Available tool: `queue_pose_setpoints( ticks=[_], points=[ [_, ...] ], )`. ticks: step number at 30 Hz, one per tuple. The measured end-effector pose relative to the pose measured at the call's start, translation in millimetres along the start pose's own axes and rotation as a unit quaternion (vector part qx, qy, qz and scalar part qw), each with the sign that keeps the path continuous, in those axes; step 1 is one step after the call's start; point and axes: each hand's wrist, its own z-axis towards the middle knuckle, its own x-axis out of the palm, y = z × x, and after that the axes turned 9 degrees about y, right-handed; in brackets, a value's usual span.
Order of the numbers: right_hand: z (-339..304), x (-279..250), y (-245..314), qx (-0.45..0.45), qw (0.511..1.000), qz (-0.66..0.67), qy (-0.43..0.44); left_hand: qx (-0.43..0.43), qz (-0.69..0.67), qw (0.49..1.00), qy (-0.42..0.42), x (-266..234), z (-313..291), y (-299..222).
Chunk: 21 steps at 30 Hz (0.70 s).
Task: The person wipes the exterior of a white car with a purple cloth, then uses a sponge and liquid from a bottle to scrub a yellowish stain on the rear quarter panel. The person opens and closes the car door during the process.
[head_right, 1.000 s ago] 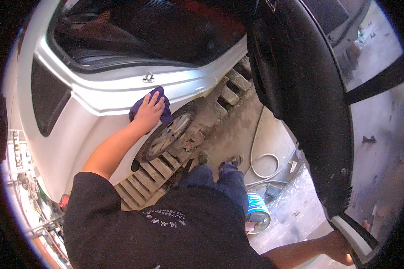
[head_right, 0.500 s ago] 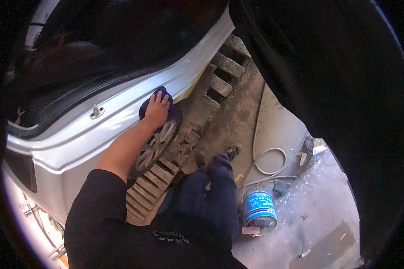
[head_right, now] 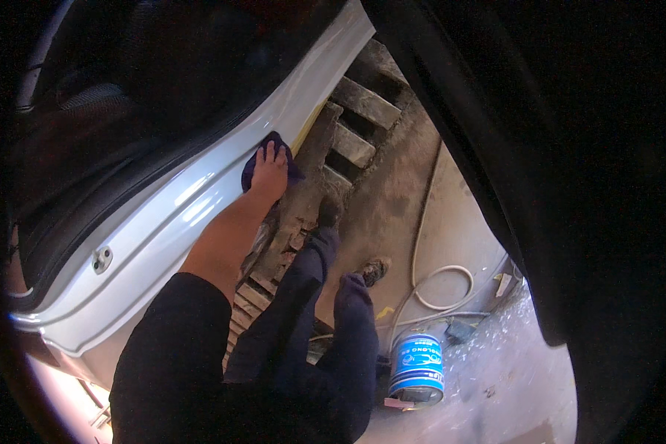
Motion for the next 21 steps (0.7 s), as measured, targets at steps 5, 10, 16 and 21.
queue_pose_setpoints(
  ticks=[5, 10, 16, 21],
  points=[
    [12.6, 22.8, 23.6, 0.032, 0.998, -0.029, 0.039, -0.014, -0.059, 0.997, -0.05, 11.0, 87.7, -19.5],
    [23.8, 45.6, 49.0, 0.074, 0.993, -0.046, 0.077, -0.027, -0.12, 0.972, -0.2, 10.0, 141.2, -28.7],
    [32.6, 61.4, 76.1, 0.102, 0.988, -0.065, 0.099, -0.009, -0.175, 0.904, -0.39, -65.6, 248.7, -27.9],
    [24.1, 61.6, 83.5, 0.131, 0.984, -0.066, 0.106, 0.006, -0.118, 0.925, -0.36, -120.2, 264.0, -19.8]
  ],
)
